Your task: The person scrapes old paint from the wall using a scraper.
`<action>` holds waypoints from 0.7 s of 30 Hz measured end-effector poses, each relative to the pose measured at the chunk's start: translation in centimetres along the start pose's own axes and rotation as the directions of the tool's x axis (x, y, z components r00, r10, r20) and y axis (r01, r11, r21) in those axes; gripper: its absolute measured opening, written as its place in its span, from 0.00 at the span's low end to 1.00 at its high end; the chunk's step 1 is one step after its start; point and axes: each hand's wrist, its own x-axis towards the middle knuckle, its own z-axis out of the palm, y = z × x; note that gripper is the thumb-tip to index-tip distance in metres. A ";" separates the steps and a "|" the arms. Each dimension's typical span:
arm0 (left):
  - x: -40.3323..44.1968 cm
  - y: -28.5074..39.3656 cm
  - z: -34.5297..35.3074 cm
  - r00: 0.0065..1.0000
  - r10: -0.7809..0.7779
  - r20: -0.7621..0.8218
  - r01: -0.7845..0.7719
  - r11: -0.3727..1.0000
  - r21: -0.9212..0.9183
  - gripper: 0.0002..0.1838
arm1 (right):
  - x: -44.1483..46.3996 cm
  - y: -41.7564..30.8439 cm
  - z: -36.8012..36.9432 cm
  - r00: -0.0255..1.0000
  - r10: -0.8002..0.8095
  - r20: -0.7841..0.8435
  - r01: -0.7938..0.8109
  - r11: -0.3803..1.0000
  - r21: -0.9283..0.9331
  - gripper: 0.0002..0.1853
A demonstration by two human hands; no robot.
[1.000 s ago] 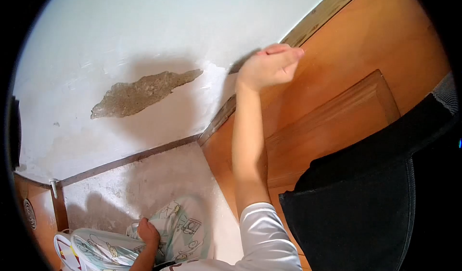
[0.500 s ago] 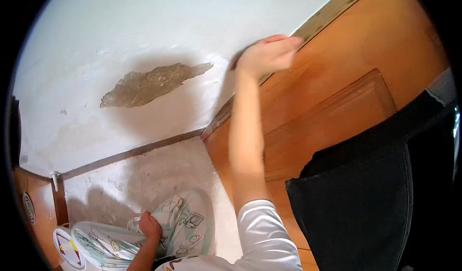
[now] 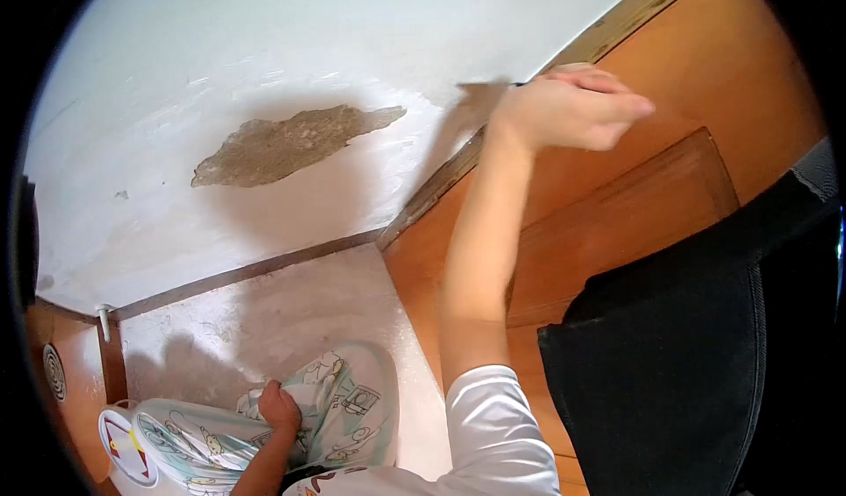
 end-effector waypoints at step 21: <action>-0.4 -0.4 1.2 0.967 0.105 -0.233 -0.135 0.984 -0.114 0.09 | -16.3 -4.8 -27.0 0.857 0.475 0.202 -0.266 0.741 -0.616 0.21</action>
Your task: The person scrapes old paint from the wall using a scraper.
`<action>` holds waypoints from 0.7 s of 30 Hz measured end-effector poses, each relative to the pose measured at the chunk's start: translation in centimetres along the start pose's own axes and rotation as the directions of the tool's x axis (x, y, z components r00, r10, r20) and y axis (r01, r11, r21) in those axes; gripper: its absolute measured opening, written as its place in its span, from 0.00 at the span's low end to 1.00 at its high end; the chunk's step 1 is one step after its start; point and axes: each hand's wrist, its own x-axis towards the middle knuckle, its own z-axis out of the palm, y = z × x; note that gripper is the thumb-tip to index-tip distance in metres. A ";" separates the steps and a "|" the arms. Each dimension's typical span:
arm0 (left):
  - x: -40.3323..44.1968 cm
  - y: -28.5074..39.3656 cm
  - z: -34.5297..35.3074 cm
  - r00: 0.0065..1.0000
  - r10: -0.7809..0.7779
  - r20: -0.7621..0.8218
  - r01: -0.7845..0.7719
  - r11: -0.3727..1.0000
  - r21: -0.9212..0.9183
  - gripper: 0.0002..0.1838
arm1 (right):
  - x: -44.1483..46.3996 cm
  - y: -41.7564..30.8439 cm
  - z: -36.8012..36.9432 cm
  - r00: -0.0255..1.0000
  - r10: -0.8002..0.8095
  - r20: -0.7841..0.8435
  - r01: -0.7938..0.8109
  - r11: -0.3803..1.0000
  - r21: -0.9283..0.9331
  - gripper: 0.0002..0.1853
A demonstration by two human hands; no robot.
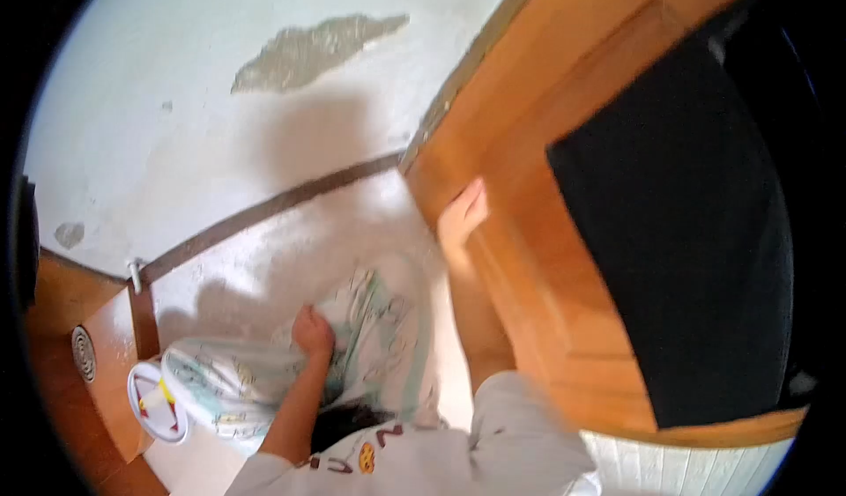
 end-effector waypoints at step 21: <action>0.3 -1.0 -5.0 0.984 -0.048 0.172 0.117 0.901 -0.418 0.08 | -2.2 1.7 -15.8 0.919 0.393 -0.041 -0.392 0.894 -0.217 0.20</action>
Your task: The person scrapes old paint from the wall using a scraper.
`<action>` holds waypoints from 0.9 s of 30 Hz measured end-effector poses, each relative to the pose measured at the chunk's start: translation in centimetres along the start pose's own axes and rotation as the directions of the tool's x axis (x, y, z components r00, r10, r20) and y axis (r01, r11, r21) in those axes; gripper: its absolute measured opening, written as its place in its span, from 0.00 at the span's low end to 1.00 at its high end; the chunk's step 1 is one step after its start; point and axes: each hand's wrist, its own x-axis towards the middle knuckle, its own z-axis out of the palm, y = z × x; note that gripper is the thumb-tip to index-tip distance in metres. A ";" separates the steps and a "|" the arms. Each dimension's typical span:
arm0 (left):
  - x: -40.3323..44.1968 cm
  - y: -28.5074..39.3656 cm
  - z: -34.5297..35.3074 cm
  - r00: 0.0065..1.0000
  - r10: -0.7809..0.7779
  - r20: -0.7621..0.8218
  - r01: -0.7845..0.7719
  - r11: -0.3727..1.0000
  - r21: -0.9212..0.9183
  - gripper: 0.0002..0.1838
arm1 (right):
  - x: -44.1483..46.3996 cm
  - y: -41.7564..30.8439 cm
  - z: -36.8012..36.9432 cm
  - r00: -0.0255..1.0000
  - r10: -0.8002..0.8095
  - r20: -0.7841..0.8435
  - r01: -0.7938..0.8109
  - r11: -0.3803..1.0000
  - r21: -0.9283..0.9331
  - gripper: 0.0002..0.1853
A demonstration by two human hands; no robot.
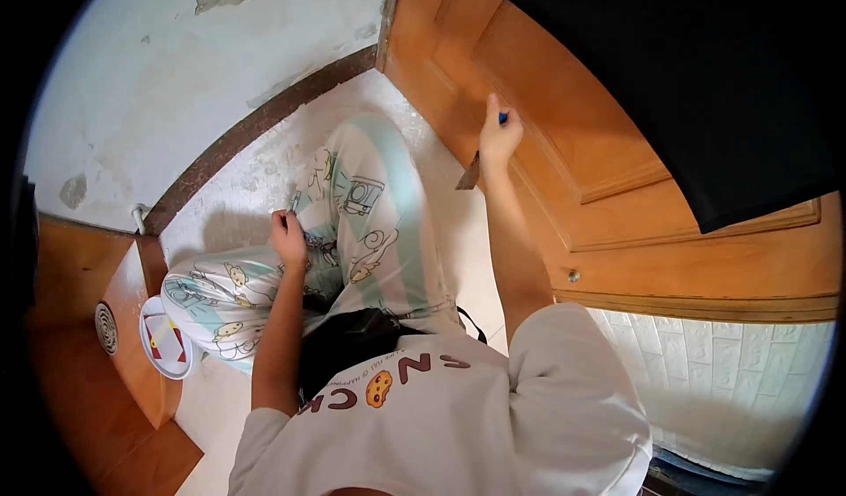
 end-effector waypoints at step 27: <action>-0.3 -0.6 -0.5 0.991 -0.024 0.130 0.024 1.000 -0.001 0.11 | -11.1 10.0 -4.3 0.636 -0.192 0.747 0.709 0.527 -0.469 0.11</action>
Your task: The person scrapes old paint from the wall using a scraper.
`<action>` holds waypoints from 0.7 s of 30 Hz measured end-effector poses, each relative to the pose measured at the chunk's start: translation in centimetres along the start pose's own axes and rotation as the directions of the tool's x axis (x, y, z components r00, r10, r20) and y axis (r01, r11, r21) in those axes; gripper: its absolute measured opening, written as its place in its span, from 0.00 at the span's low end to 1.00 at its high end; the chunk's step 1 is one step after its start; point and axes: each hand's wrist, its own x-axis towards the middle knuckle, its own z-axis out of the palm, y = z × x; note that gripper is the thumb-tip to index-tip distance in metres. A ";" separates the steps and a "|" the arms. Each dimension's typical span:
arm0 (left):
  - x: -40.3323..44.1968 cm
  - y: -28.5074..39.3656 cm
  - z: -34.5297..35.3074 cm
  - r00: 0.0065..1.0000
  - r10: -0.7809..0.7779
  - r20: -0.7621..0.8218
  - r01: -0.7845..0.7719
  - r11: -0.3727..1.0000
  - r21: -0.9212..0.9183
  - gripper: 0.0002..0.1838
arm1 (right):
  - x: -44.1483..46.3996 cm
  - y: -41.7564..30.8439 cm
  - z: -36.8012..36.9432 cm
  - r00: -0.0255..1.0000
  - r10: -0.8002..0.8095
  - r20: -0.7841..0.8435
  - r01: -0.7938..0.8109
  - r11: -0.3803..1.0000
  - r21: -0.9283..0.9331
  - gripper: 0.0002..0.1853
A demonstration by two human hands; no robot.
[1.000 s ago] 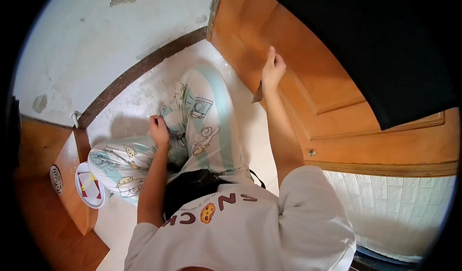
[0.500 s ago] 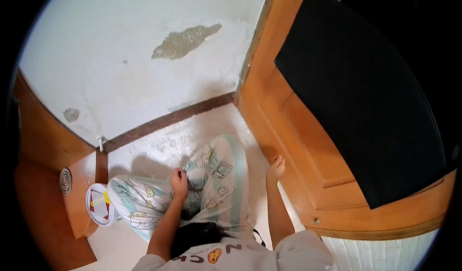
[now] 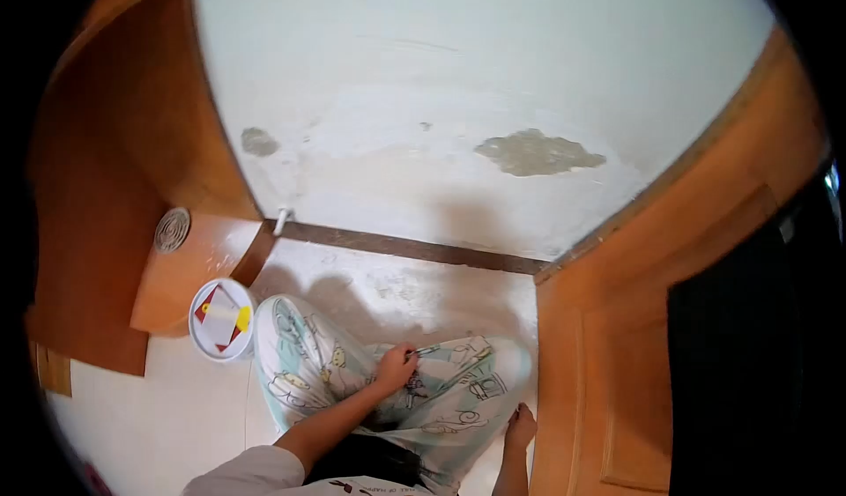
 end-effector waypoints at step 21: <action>-2.1 2.3 -2.2 0.904 0.115 0.412 -0.349 0.756 0.554 0.53 | -0.9 -0.7 0.4 0.746 0.463 0.479 -0.300 0.875 -0.380 0.14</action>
